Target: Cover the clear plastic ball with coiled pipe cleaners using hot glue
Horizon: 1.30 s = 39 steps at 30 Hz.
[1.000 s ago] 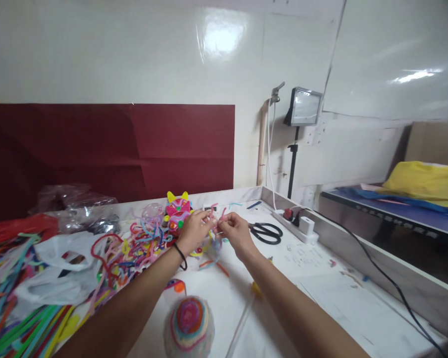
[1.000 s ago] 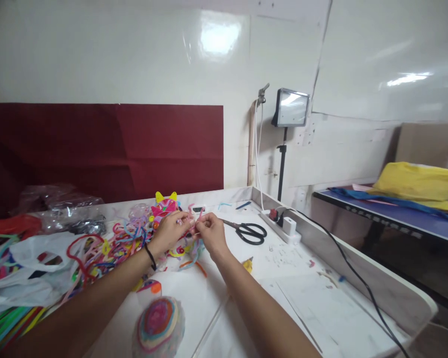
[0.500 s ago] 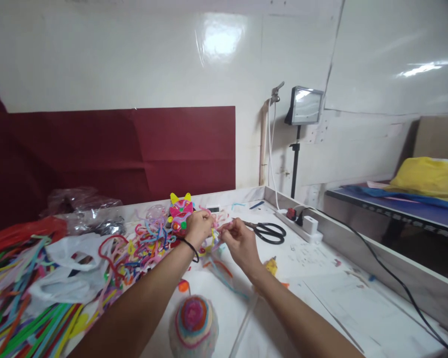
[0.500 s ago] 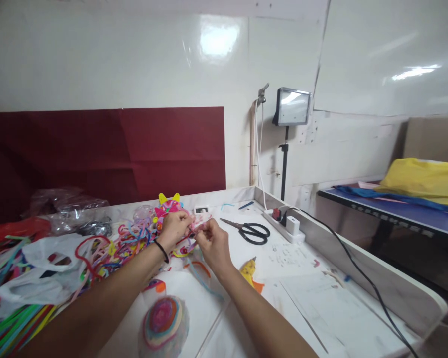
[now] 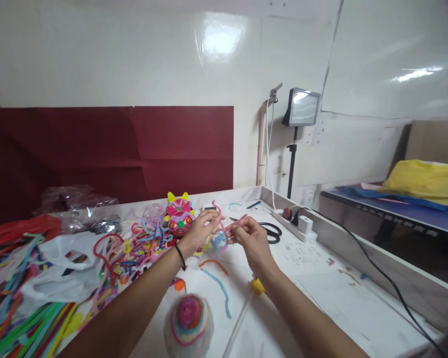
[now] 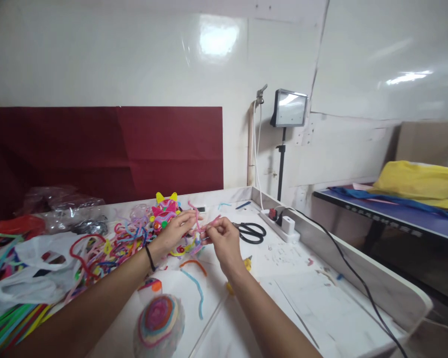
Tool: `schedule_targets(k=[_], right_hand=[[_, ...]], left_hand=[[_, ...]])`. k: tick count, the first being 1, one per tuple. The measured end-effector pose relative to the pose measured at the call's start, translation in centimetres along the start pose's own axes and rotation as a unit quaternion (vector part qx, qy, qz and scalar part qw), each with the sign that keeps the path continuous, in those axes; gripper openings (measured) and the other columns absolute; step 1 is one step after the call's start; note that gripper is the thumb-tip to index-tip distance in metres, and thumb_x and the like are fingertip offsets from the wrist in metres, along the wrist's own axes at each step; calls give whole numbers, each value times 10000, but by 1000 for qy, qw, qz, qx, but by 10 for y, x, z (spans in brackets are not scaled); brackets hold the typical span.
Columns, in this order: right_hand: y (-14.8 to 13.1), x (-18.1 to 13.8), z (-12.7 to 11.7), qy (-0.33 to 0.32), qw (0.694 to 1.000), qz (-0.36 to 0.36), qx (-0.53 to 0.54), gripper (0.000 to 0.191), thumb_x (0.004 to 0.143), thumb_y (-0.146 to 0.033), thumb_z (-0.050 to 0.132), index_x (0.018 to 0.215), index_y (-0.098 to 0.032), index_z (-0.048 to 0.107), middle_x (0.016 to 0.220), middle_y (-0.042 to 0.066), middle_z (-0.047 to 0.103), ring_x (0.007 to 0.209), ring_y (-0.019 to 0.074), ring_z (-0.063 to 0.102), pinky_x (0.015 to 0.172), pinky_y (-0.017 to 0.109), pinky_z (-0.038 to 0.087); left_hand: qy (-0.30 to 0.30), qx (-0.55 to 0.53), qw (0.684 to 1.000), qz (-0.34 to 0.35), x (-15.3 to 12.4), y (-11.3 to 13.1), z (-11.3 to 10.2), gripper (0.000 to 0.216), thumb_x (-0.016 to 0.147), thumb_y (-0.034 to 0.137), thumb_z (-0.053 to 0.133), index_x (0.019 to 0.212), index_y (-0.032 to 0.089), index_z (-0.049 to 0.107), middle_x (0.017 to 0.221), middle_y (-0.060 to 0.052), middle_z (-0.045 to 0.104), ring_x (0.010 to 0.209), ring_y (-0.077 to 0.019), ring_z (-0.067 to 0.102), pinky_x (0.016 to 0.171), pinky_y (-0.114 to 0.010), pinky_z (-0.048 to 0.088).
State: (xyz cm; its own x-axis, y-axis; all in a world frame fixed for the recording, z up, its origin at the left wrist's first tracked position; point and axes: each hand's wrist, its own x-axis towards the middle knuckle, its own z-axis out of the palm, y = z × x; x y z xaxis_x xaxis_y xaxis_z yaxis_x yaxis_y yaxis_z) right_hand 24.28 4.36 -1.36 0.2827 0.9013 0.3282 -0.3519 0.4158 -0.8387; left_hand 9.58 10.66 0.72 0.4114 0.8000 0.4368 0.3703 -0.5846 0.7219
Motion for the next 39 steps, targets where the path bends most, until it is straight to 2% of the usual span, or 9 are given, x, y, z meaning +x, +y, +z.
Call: schedule_targets(k=[6,13,20,23,27,32,35,37,39], right_hand=[[1,3,1,18,993,86,79,196,606,-219,728,675,-202,546,666,-9,678,585,132,670,521,225,551],[6,2,6,0,986,135,98,211,619,-234,763,691,-202,568,674,-30,667,612,122,667,535,216,549],[7,-9,13,-81,976,190,67,372,555,-337,878,769,-163,629,800,29,722,629,131,667,484,203,520],[8,-9,16,-93,973,201,60,439,518,-338,909,815,-163,638,790,19,717,616,123,661,494,205,523],[13,-6,14,-87,977,191,46,450,515,-383,905,813,-174,641,739,-5,697,588,110,641,498,204,511],[20,-1,8,-83,983,161,4,353,591,-398,857,724,-164,628,714,-13,676,591,101,621,496,199,485],[25,0,8,-103,983,148,-29,330,655,-287,838,899,-163,654,743,-27,668,609,106,622,502,205,486],[29,2,7,-119,981,141,-58,290,776,-249,769,1018,-154,641,775,-23,659,620,105,618,521,217,500],[34,6,6,-125,979,132,-94,180,892,-263,669,1021,-144,633,805,-18,647,620,97,608,538,227,512]], left_hand=[[-60,20,997,41,-12,-9,-6,187,940,280,630,1068,145,646,1077,-64,672,962,-208,658,854,-411,554],[-27,89,995,28,-18,-19,-12,230,964,315,592,1113,143,623,1076,-63,660,889,-194,663,774,-377,574],[10,163,985,59,-27,-9,-12,177,968,306,585,998,145,652,990,-44,678,855,-175,660,790,-372,559],[12,194,977,87,-30,-3,-11,122,954,204,579,891,155,671,896,-29,690,857,-178,651,828,-367,525],[4,228,968,105,-32,-2,-12,195,922,95,543,855,185,702,858,-39,707,857,-185,648,822,-325,496],[-6,253,963,88,-30,-10,-15,135,966,251,584,974,139,660,945,-36,685,855,-178,662,807,-381,547],[-27,261,962,82,-30,-13,-13,183,969,296,587,1052,144,643,1026,-53,676,873,-181,666,796,-381,566],[-38,265,960,78,-30,-13,-11,192,970,297,584,1080,147,636,1055,-60,669,885,-184,664,793,-381,569],[-46,270,959,72,-31,-12,-10,206,971,298,583,1109,152,628,1085,-67,661,903,-189,662,798,-385,569]])
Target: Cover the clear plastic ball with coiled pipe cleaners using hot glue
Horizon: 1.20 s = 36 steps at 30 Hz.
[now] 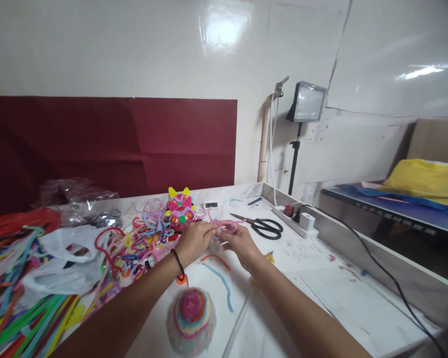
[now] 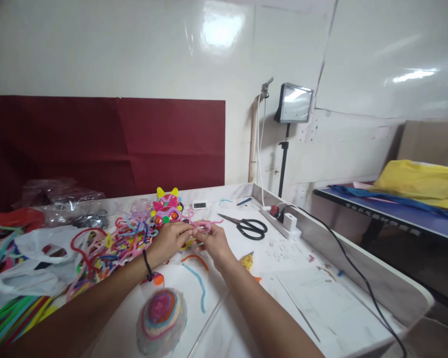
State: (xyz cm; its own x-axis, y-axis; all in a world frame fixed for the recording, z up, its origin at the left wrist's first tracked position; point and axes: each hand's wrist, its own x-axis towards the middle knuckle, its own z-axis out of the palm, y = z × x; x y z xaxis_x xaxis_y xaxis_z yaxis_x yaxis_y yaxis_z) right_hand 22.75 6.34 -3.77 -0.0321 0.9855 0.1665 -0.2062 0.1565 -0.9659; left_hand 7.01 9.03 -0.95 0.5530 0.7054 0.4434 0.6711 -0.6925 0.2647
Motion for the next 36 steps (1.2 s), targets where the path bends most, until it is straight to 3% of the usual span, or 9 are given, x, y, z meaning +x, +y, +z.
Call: schedule_targets(k=[4,6,9,11,14,17,19,28,36], right_hand=[[6,5,-4,7,998,-20,-63,155,929,-288,625,907,-135,628,773,-27,625,593,87,587,530,222,501],[6,5,-5,9,996,-40,-77,198,868,-301,694,974,-151,619,729,-49,607,568,89,578,506,217,483],[4,4,-4,4,993,-71,-96,417,786,-332,763,1132,-180,585,670,-83,575,527,89,551,489,218,465],[4,5,-5,-9,990,-79,-120,307,835,-329,720,1072,-164,617,664,-74,575,525,85,543,510,225,473],[4,10,-9,-21,983,-82,-162,177,922,-315,630,949,-141,645,834,-5,652,672,116,621,623,277,535],[4,13,-14,-20,978,-80,-190,198,935,-313,614,1049,-153,638,1057,45,662,876,172,655,757,355,561],[4,14,-16,-29,977,-66,-199,215,931,-309,620,1080,-154,634,1081,49,659,902,182,655,778,371,561],[-7,-4,-19,-63,991,31,-117,178,934,-310,618,961,-135,638,866,3,658,651,102,616,575,246,527],[-17,-17,-20,-50,997,62,-2,256,895,-292,654,702,-150,566,605,-77,520,486,61,472,485,200,417]], left_hand=[[-22,14,1000,-14,0,1,-3,238,968,303,587,1151,154,612,1127,-76,648,930,-201,659,807,-397,569],[-35,22,999,-17,1,2,-4,244,967,303,587,1160,155,609,1140,-78,644,941,-204,657,812,-401,568],[-53,36,998,-21,2,5,-5,247,967,304,588,1166,158,607,1154,-81,640,958,-209,654,823,-407,566],[-63,46,997,-25,2,7,-5,251,967,305,588,1169,158,606,1159,-82,638,963,-211,653,826,-410,565],[-77,63,995,-30,2,9,-8,255,966,305,589,1174,158,604,1164,-83,637,968,-213,652,828,-412,565],[-82,83,992,-39,2,11,-12,258,966,306,589,1177,159,603,1174,-85,634,981,-217,649,839,-419,561],[-84,98,990,-49,3,11,-14,262,965,307,590,1181,159,601,1177,-85,632,984,-219,649,840,-421,561],[-92,124,987,-48,9,24,-16,271,964,307,591,1193,161,596,1190,-88,626,992,-222,646,843,-424,560],[-67,71,995,-36,14,29,-12,267,965,306,589,1192,165,598,1199,-89,623,1001,-223,642,852,-427,556]])
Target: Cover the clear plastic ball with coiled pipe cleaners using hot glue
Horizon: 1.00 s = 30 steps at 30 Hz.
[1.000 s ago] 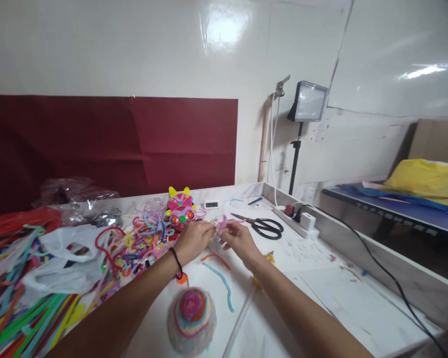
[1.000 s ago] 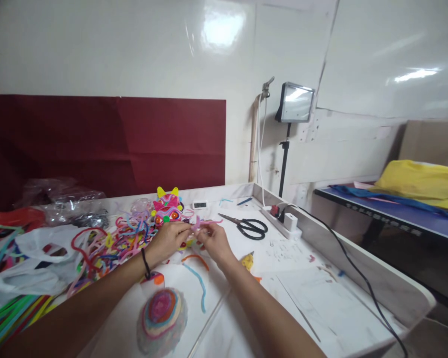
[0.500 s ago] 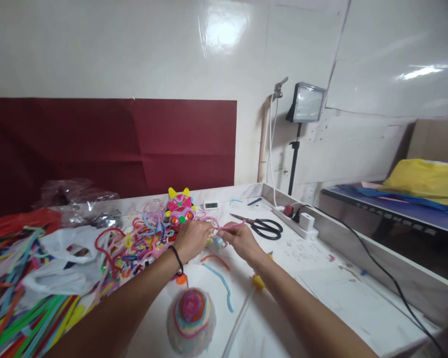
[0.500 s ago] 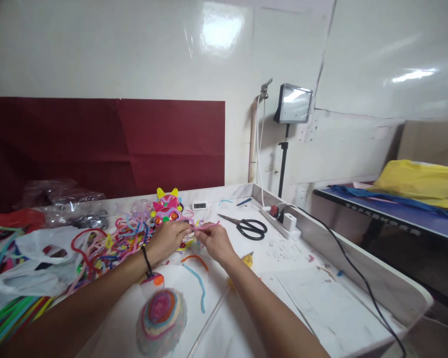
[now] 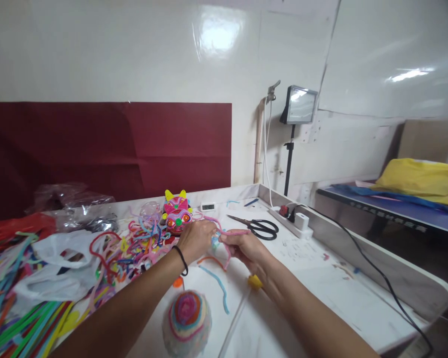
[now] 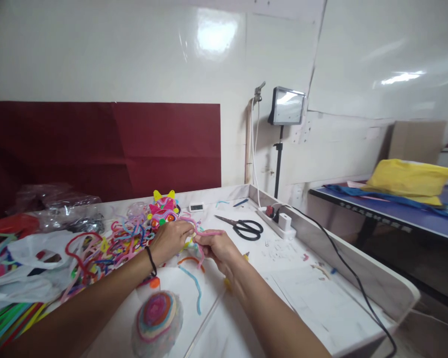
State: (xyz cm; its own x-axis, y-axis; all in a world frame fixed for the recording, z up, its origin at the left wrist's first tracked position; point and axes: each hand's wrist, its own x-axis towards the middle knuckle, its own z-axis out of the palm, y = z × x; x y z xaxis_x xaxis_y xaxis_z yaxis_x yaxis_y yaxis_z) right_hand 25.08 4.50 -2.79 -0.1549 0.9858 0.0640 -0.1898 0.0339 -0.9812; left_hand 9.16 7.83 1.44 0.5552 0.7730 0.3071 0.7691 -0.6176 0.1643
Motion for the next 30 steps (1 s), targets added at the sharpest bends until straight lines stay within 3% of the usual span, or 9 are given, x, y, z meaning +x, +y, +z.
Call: schedule_targets(k=[6,11,16,19,21,23,28,30], right_hand=[[-8,-5,0,-8,999,-20,39,351,663,-475,760,747,-147,667,650,-4,630,583,109,547,512,235,378],[-11,-4,3,-17,1000,-4,20,312,661,-460,710,720,-169,614,489,-54,536,411,79,440,432,229,258],[-15,-9,15,-37,999,-11,-33,201,672,-368,659,690,-174,610,475,-97,420,385,47,267,417,227,186],[-16,-10,24,-44,995,-27,-89,233,687,-387,668,620,-184,576,459,-102,352,421,58,239,433,228,187],[-14,-9,28,-45,989,-48,-130,280,697,-410,674,577,-191,546,474,-89,357,457,71,276,457,232,225],[-11,-7,32,-37,982,-73,-172,305,716,-413,665,555,-194,527,504,-68,405,499,87,335,494,238,273],[-4,-8,37,12,948,-137,-285,268,788,-310,595,560,-205,500,543,-43,462,554,118,401,545,249,289],[-3,-12,40,32,930,-159,-330,267,807,-264,566,557,-212,488,533,-43,449,547,125,394,548,255,269]], left_hand=[[11,-124,992,13,4,-9,3,259,964,306,591,1178,162,603,1182,-85,630,990,-220,645,846,-423,558],[34,-249,967,-31,2,-26,4,276,964,328,592,1170,145,599,1108,-74,650,905,-203,664,778,-390,574],[71,-321,943,-46,-10,-26,-9,317,975,227,411,1231,138,576,968,-53,706,856,-179,682,763,-310,541],[54,-324,944,-26,-18,-16,-15,208,859,267,555,937,154,710,813,-13,711,792,-183,662,722,-265,502],[45,-316,947,-28,-20,-13,-15,167,819,281,631,734,156,700,691,9,671,722,-174,635,703,-264,487],[46,-310,948,-49,-22,-13,-12,227,857,287,637,676,151,664,646,15,630,699,-167,619,709,-281,494],[10,-337,933,-127,-21,-24,3,237,966,328,587,1103,137,618,1045,-60,660,855,-182,661,746,-365,572],[-4,-350,925,-150,-20,-26,8,275,966,322,589,1179,148,594,1130,-79,642,917,-202,661,775,-387,577]])
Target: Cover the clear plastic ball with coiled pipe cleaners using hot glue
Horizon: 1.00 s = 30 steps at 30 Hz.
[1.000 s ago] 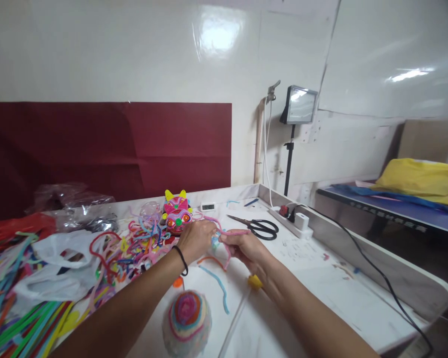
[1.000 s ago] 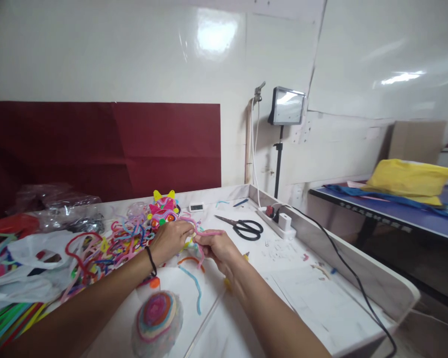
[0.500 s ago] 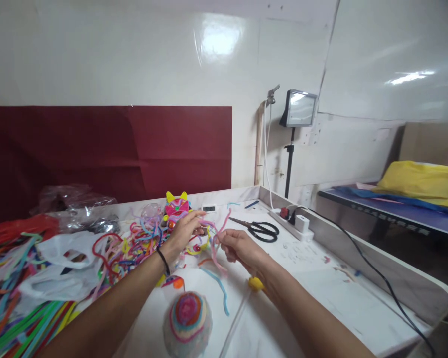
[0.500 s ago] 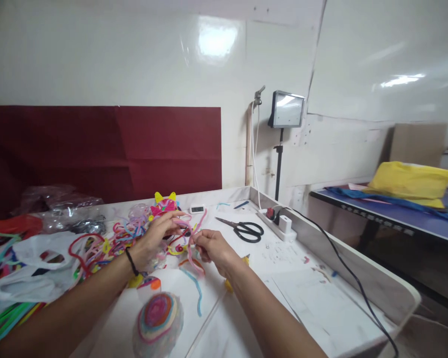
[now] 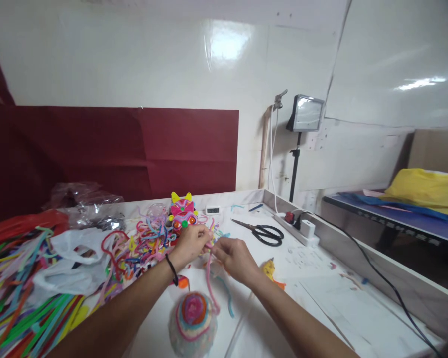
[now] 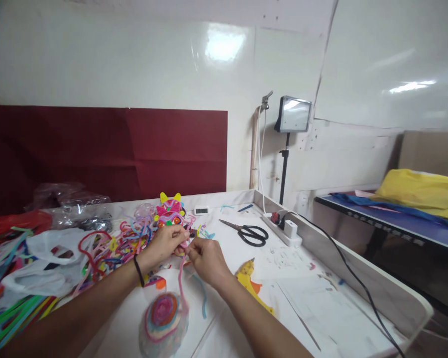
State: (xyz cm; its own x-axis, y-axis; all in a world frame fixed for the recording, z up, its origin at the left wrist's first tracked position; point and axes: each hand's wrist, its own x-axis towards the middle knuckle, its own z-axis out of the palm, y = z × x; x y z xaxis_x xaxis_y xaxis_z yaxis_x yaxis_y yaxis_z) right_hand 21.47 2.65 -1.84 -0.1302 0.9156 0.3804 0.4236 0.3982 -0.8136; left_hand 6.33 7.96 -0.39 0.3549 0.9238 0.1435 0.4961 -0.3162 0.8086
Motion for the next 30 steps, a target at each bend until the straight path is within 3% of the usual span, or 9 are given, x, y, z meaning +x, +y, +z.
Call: schedule_targets(k=[7,14,17,20,22,26,30], right_hand=[[-10,-12,4,36,991,-42,-119,226,770,-129,533,570,-222,482,572,5,539,560,156,445,583,277,243],[-6,-15,0,50,992,-42,-106,203,795,-163,518,599,-214,535,593,23,580,583,173,502,584,275,276],[-2,-14,-6,49,997,-27,-60,231,847,-272,502,629,-216,551,569,-2,542,565,161,486,563,260,310],[2,-14,-12,52,998,-12,-15,267,858,-356,497,639,-215,551,563,-11,527,555,153,472,549,258,325],[5,-12,-14,54,998,-5,10,288,855,-387,499,630,-214,546,549,-16,513,546,149,460,546,261,326],[7,-10,-17,48,998,3,48,327,835,-437,514,593,-217,510,541,-31,465,549,140,432,558,268,328],[6,-9,-20,26,996,13,81,324,810,-467,525,608,-213,519,550,-36,457,548,134,408,549,268,317]], left_hand=[[36,-7,999,-32,-3,-1,12,301,958,318,599,1211,155,584,1201,-90,618,1001,-232,643,838,-430,560],[34,-60,996,-47,2,2,19,296,958,312,600,1211,159,586,1211,-91,614,1008,-232,640,842,-429,559],[6,-121,992,-48,3,4,14,276,962,327,594,1168,144,597,1112,-76,644,899,-198,660,762,-379,577],[-13,-182,983,-26,-4,9,6,287,1013,384,449,1117,147,574,886,-35,647,667,-135,646,608,-289,565],[-13,-213,977,7,-11,13,2,311,1011,410,376,1185,188,507,872,-24,621,646,-126,645,574,-260,557],[-21,-221,972,81,-23,17,0,544,845,422,626,1317,265,407,1064,-43,577,731,-127,637,573,-227,522],[-41,-182,975,119,-27,17,2,701,677,242,762,1306,237,452,998,-21,609,673,-104,593,601,-223,488]])
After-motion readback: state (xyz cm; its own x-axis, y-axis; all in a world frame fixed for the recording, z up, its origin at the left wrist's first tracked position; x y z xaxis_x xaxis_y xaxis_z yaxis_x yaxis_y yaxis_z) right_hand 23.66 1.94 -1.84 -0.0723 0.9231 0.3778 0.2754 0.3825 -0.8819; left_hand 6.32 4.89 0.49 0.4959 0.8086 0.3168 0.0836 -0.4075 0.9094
